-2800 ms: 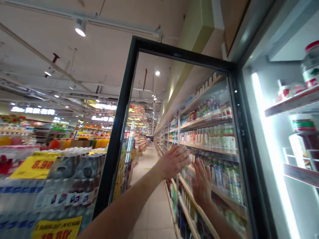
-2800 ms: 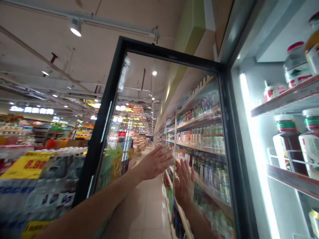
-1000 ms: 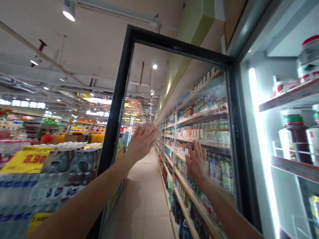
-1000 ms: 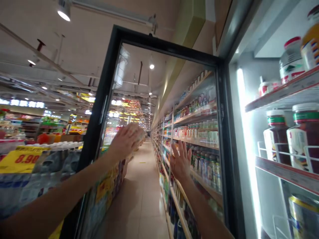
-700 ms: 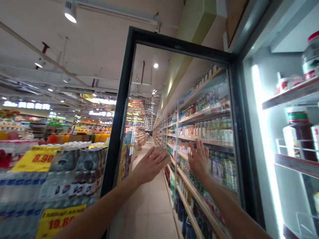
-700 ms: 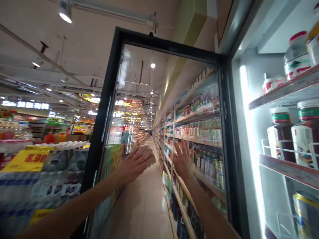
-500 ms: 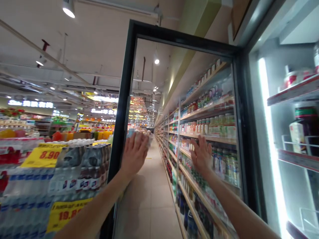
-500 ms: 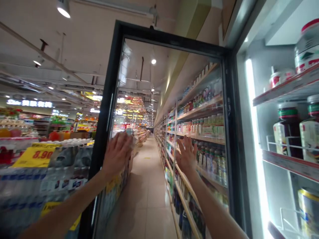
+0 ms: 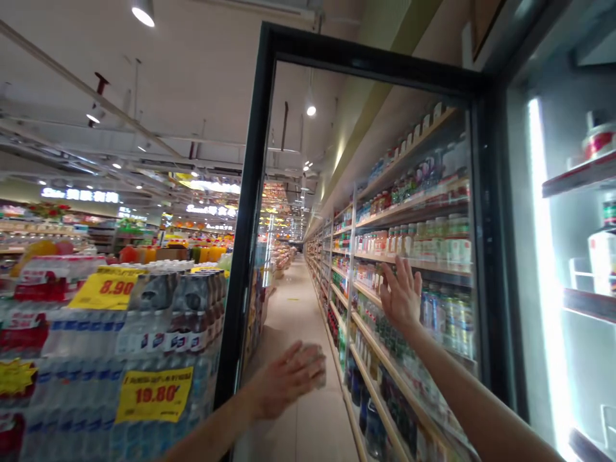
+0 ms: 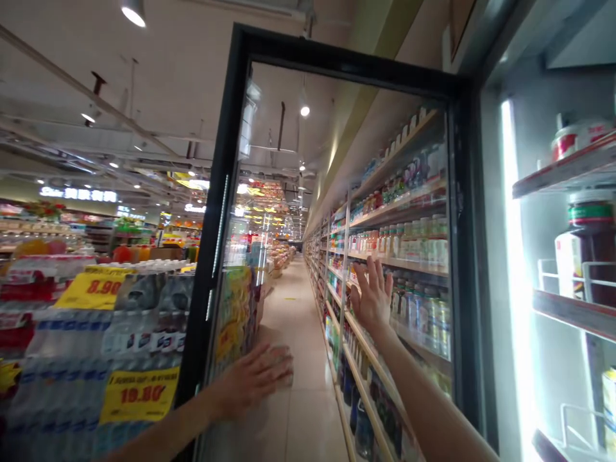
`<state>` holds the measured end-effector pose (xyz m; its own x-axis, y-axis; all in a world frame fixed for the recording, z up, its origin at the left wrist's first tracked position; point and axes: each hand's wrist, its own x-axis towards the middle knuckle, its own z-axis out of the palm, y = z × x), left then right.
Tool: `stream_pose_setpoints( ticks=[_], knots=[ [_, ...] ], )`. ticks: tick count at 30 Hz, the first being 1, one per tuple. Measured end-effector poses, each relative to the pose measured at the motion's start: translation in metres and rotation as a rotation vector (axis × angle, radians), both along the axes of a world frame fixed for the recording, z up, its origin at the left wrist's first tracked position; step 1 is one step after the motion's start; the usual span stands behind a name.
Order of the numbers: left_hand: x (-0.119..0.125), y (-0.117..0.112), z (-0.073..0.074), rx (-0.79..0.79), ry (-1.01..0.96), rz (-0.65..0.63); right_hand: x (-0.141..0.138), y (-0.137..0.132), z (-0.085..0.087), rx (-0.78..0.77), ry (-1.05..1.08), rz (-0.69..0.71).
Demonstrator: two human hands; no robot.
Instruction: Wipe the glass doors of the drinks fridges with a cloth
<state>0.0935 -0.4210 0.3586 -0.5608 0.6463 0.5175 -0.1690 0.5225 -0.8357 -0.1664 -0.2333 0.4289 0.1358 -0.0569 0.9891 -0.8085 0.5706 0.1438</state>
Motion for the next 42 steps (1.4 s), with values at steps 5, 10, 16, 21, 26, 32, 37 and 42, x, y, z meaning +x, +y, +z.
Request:
stream_pose_setpoints(
  ticks=[5, 10, 16, 21, 26, 32, 37, 42],
  knots=[
    [-0.014, 0.006, 0.023, 0.349, 0.384, 0.053, 0.001, 0.0, 0.0, -0.027, 0.019, 0.017],
    [-0.027, 0.017, 0.054, -0.049, -0.015, -0.035, 0.0, 0.0, -0.001, -0.045, 0.044, 0.042],
    [-0.043, 0.026, 0.101, 0.364, 0.467, 0.055, 0.001, 0.0, -0.001, -0.082, 0.041, 0.08],
    [-0.068, 0.037, 0.117, -0.051, 0.014, -0.026, 0.0, -0.001, -0.001, -0.102, 0.068, 0.117],
    [-0.064, 0.034, 0.163, 0.394, 0.551, 0.014, -0.004, -0.002, -0.001, -0.112, 0.089, 0.149],
    [-0.055, 0.035, 0.151, -0.051, 0.091, -0.02, -0.005, -0.001, -0.002, -0.103, 0.092, 0.16],
    [-0.035, 0.023, 0.178, 0.392, 0.614, 0.051, -0.004, -0.001, -0.002, -0.12, 0.085, 0.162],
    [-0.049, 0.034, 0.145, 0.051, 0.235, -0.028, -0.003, -0.001, -0.001, -0.113, 0.073, 0.158]
  ],
)
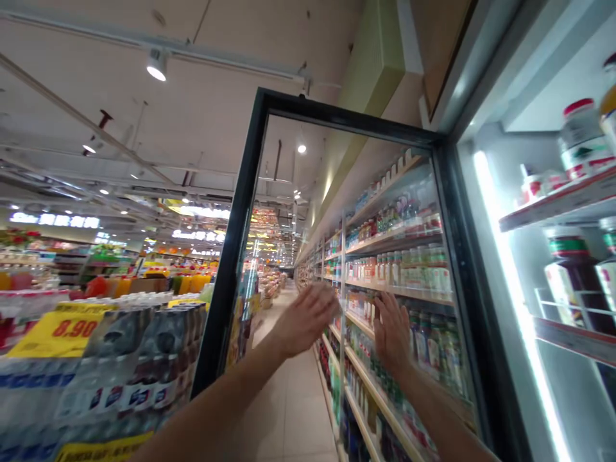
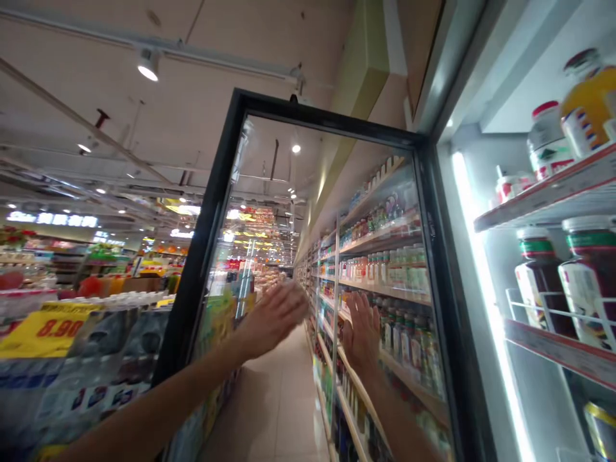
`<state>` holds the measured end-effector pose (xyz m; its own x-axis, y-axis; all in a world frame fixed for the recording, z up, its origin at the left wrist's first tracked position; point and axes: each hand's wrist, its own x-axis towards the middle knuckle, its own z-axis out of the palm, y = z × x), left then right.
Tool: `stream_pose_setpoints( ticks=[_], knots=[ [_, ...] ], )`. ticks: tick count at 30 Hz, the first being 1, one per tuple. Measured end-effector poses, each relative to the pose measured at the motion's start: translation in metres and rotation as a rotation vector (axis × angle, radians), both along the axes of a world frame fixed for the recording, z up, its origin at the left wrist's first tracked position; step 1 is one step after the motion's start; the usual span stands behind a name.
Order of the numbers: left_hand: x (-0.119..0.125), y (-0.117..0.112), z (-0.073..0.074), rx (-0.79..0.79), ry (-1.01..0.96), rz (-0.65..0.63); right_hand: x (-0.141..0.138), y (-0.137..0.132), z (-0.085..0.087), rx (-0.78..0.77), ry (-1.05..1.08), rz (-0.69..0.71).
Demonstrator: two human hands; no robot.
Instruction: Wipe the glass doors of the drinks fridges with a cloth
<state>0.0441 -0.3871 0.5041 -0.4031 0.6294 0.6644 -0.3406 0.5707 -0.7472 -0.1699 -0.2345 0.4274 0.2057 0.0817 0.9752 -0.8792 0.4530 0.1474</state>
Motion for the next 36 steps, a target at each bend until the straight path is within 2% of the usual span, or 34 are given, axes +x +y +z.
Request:
stream_pose_setpoints(
  ticks=[1, 3, 6, 8, 11, 13, 15, 17, 20, 22, 24, 27, 30, 32, 34, 36],
  knots=[
    [-0.004, 0.002, -0.005, -0.064, -0.074, -0.015, -0.001, 0.0, 0.0, 0.003, -0.006, -0.002],
    [-0.01, 0.004, -0.005, -0.022, -0.042, -0.048, -0.004, 0.001, -0.002, 0.012, -0.002, -0.006],
    [-0.012, 0.0, 0.012, 0.21, 0.213, -0.128, -0.003, 0.003, -0.002, 0.001, 0.005, -0.012],
    [-0.012, -0.002, 0.021, 0.236, 0.259, -0.183, 0.011, 0.002, 0.004, -0.045, -0.009, -0.004],
    [-0.013, -0.001, 0.023, 0.213, 0.245, -0.195, 0.05, -0.007, 0.027, -0.064, 0.026, 0.132],
    [-0.013, 0.0, 0.021, 0.228, 0.263, -0.171, 0.081, -0.019, 0.048, 0.05, 0.127, 0.297],
    [-0.01, -0.002, 0.018, 0.281, 0.312, -0.135, 0.107, -0.035, 0.068, 0.215, 0.189, 0.396],
    [-0.004, -0.007, 0.016, 0.329, 0.352, -0.099, 0.123, -0.049, 0.08, 0.291, 0.164, 0.382],
    [0.009, -0.015, 0.013, 0.291, 0.341, -0.065, 0.133, -0.063, 0.086, 0.279, 0.1, 0.226],
    [0.015, -0.019, 0.012, 0.242, 0.329, -0.05, 0.129, -0.065, 0.088, 0.268, 0.148, 0.124],
    [0.019, -0.019, 0.011, 0.231, 0.331, -0.032, 0.114, -0.055, 0.095, 0.278, 0.235, 0.052],
    [0.018, -0.016, 0.01, 0.258, 0.331, -0.007, 0.064, -0.013, 0.11, 0.268, 0.221, -0.014],
    [0.015, -0.014, 0.01, 0.282, 0.315, 0.035, 0.0, 0.044, 0.123, 0.034, -0.086, -0.042],
    [0.013, -0.015, 0.009, 0.295, 0.302, 0.061, -0.027, 0.066, 0.125, -0.194, -0.302, -0.034],
    [0.011, -0.017, 0.009, 0.309, 0.292, 0.066, -0.027, 0.063, 0.122, -0.273, -0.382, -0.022],
    [0.01, -0.019, 0.008, 0.319, 0.285, 0.05, -0.001, 0.036, 0.111, -0.171, -0.306, -0.016]
  ],
)
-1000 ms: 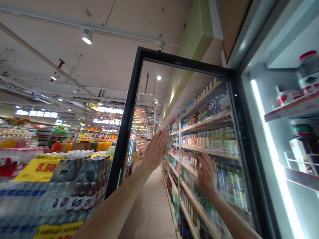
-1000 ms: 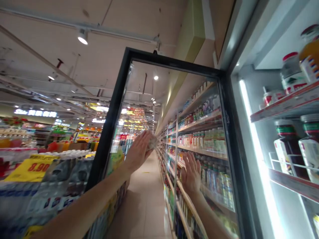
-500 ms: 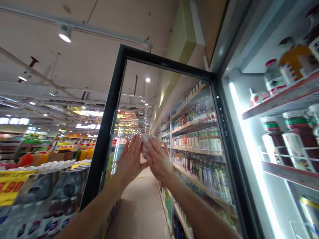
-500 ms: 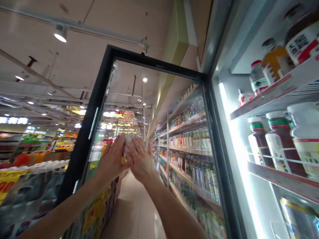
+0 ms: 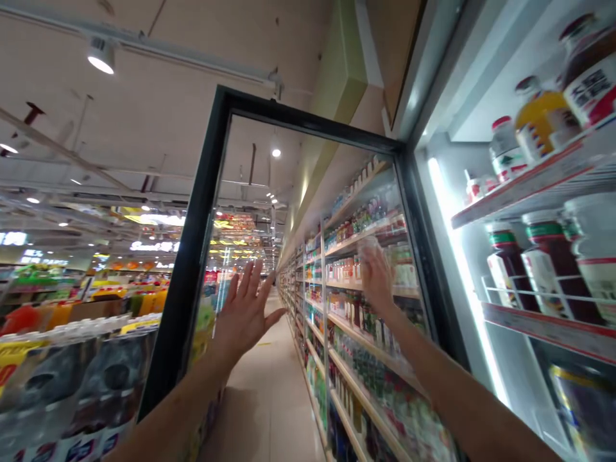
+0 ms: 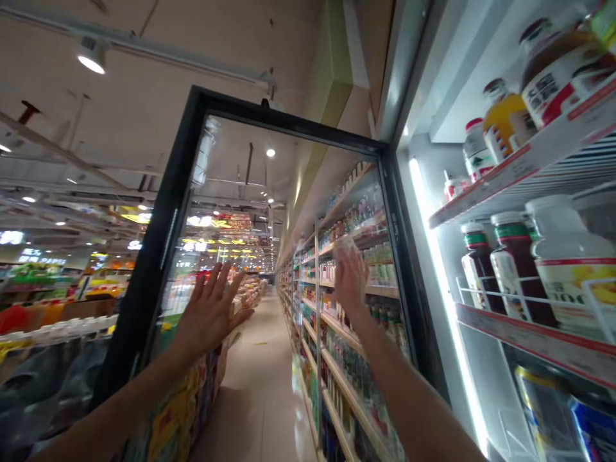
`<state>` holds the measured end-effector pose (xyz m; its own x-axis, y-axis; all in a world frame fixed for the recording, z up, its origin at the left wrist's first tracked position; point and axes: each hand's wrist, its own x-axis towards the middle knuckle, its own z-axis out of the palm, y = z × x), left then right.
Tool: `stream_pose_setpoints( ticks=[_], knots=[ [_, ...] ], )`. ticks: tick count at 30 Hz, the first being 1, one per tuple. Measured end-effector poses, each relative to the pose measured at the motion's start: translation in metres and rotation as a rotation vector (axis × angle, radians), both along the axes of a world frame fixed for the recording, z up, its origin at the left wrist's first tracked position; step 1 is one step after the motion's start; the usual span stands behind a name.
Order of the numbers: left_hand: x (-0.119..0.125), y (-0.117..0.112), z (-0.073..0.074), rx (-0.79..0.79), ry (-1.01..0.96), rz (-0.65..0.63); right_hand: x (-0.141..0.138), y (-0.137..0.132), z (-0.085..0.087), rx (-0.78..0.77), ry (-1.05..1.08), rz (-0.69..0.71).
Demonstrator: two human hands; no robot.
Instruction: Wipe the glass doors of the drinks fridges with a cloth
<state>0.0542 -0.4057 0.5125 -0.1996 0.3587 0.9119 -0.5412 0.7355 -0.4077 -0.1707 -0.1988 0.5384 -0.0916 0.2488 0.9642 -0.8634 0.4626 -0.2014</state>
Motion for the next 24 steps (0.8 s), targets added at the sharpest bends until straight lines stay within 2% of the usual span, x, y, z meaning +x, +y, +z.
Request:
stream_pose_setpoints(
  ticks=[3, 4, 6, 7, 9, 13, 15, 16, 18, 22, 24],
  knots=[
    [0.0, -0.002, 0.0, 0.007, -0.007, -0.03, 0.054, -0.057, -0.021, 0.321, 0.331, 0.019],
    [0.0, -0.002, 0.001, 0.012, -0.009, -0.039, 0.067, -0.07, -0.026, 0.381, 0.412, 0.018],
    [-0.001, -0.003, 0.001, 0.018, -0.008, -0.051, 0.074, -0.079, -0.032, 0.445, 0.515, -0.003],
    [-0.001, -0.003, 0.001, 0.015, -0.005, -0.056, 0.067, -0.074, -0.031, 0.435, 0.512, -0.021],
    [-0.002, -0.004, 0.0, 0.011, -0.005, -0.054, 0.037, -0.047, -0.024, 0.362, 0.408, -0.066],
    [-0.004, -0.005, 0.0, 0.012, -0.002, -0.042, -0.039, 0.023, -0.001, 0.056, -0.044, -0.11],
    [-0.005, -0.006, 0.0, 0.012, 0.002, -0.044, -0.053, 0.036, 0.006, -0.061, -0.139, -0.099],
    [-0.005, -0.006, 0.0, 0.01, 0.005, -0.049, -0.051, 0.033, 0.007, -0.077, -0.132, -0.088],
    [-0.005, -0.006, 0.0, 0.01, 0.008, -0.065, -0.031, 0.012, 0.006, -0.002, -0.031, -0.062],
    [-0.004, -0.005, -0.001, 0.034, 0.001, -0.097, 0.029, -0.046, 0.007, 0.384, 0.321, -0.061],
    [-0.003, -0.004, 0.0, 0.038, -0.01, -0.103, 0.041, -0.052, 0.021, 0.511, 0.394, -0.067]
  ],
)
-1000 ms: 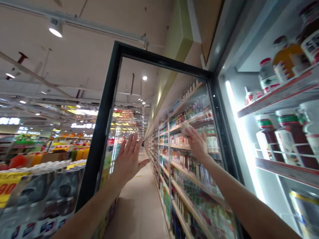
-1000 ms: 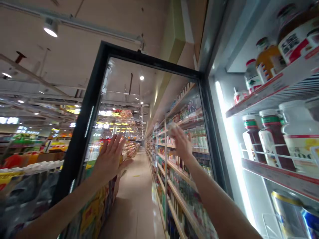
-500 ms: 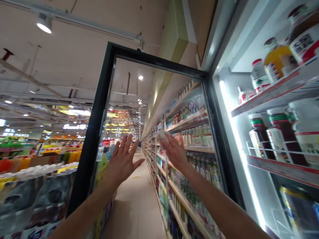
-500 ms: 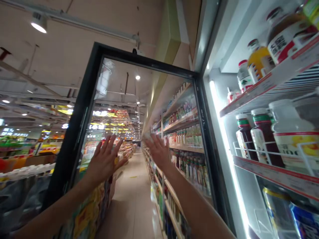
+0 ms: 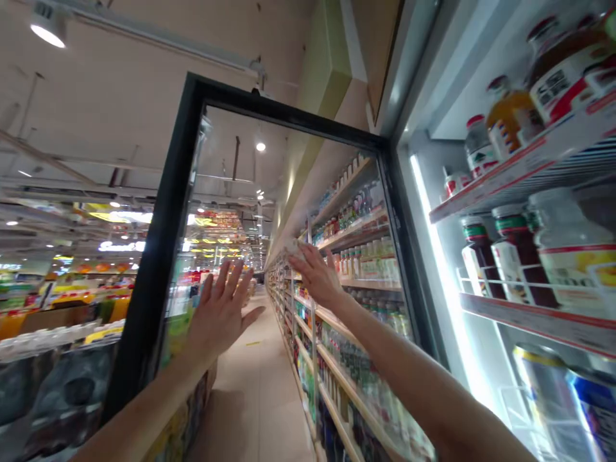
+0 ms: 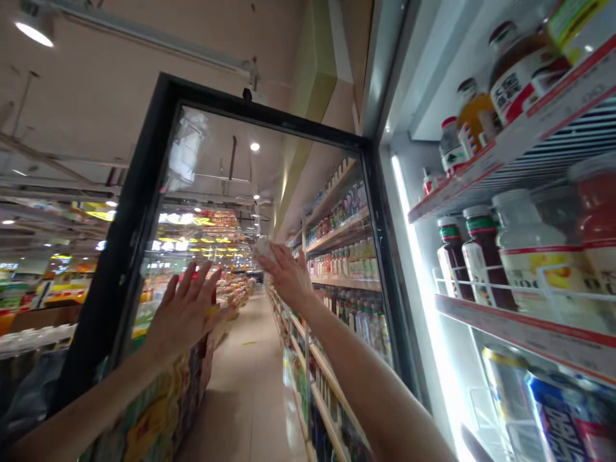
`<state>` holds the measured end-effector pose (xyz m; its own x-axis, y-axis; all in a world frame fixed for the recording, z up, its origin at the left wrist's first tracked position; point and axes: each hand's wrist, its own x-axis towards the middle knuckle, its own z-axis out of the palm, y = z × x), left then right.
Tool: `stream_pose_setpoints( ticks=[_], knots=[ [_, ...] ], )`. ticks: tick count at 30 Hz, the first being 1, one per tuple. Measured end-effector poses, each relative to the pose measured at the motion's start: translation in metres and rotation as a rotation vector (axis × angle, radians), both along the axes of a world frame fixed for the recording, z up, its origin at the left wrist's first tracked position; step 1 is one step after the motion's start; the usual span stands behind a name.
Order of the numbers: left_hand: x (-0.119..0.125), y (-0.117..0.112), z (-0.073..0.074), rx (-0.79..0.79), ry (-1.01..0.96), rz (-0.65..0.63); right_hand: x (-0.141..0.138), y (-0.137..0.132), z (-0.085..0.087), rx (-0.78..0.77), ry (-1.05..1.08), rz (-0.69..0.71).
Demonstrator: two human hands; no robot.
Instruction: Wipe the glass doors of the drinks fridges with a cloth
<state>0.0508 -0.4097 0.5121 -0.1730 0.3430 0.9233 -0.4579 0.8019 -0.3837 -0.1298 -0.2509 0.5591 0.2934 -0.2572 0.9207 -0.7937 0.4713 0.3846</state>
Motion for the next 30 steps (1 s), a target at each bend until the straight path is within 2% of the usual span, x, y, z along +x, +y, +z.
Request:
stream_pose_setpoints(
  ticks=[2, 5, 7, 10, 12, 15, 19, 21, 22, 24, 28, 30],
  knots=[
    [0.001, 0.002, 0.0, 0.002, -0.014, 0.0, -0.009, 0.016, 0.019, -0.019, -0.098, -0.032],
    [0.001, 0.003, 0.0, 0.016, -0.031, 0.005, -0.05, 0.065, 0.038, -0.233, -0.419, -0.096],
    [0.001, 0.003, 0.0, 0.011, -0.039, 0.008, -0.08, 0.1, 0.033, -0.346, -0.544, -0.122],
    [-0.001, 0.001, -0.001, -0.028, -0.04, 0.007, -0.106, 0.127, 0.005, -0.482, -0.639, -0.137],
    [-0.004, 0.001, -0.004, -0.047, -0.032, 0.007, -0.104, 0.12, -0.018, -0.548, -0.648, -0.129],
    [-0.012, 0.004, -0.011, -0.044, 0.009, 0.013, -0.073, 0.076, -0.046, -0.515, -0.546, -0.084],
    [-0.02, 0.013, -0.023, -0.019, 0.067, 0.016, -0.007, 0.006, -0.067, -0.232, -0.209, 0.005],
    [-0.02, 0.017, -0.028, -0.003, 0.068, 0.007, 0.008, -0.006, -0.071, -0.114, -0.049, 0.033],
    [-0.02, 0.018, -0.029, 0.001, 0.063, 0.004, 0.007, -0.003, -0.072, -0.093, -0.018, 0.036],
    [-0.017, 0.021, -0.03, -0.005, 0.06, 0.008, -0.012, 0.019, -0.073, -0.141, -0.088, 0.015],
    [-0.014, 0.026, -0.027, -0.022, 0.06, 0.035, -0.069, 0.072, -0.074, -0.477, -0.485, -0.053],
    [-0.014, 0.028, -0.026, -0.001, 0.057, 0.034, -0.072, 0.073, -0.076, -0.589, -0.591, -0.057]
  ],
)
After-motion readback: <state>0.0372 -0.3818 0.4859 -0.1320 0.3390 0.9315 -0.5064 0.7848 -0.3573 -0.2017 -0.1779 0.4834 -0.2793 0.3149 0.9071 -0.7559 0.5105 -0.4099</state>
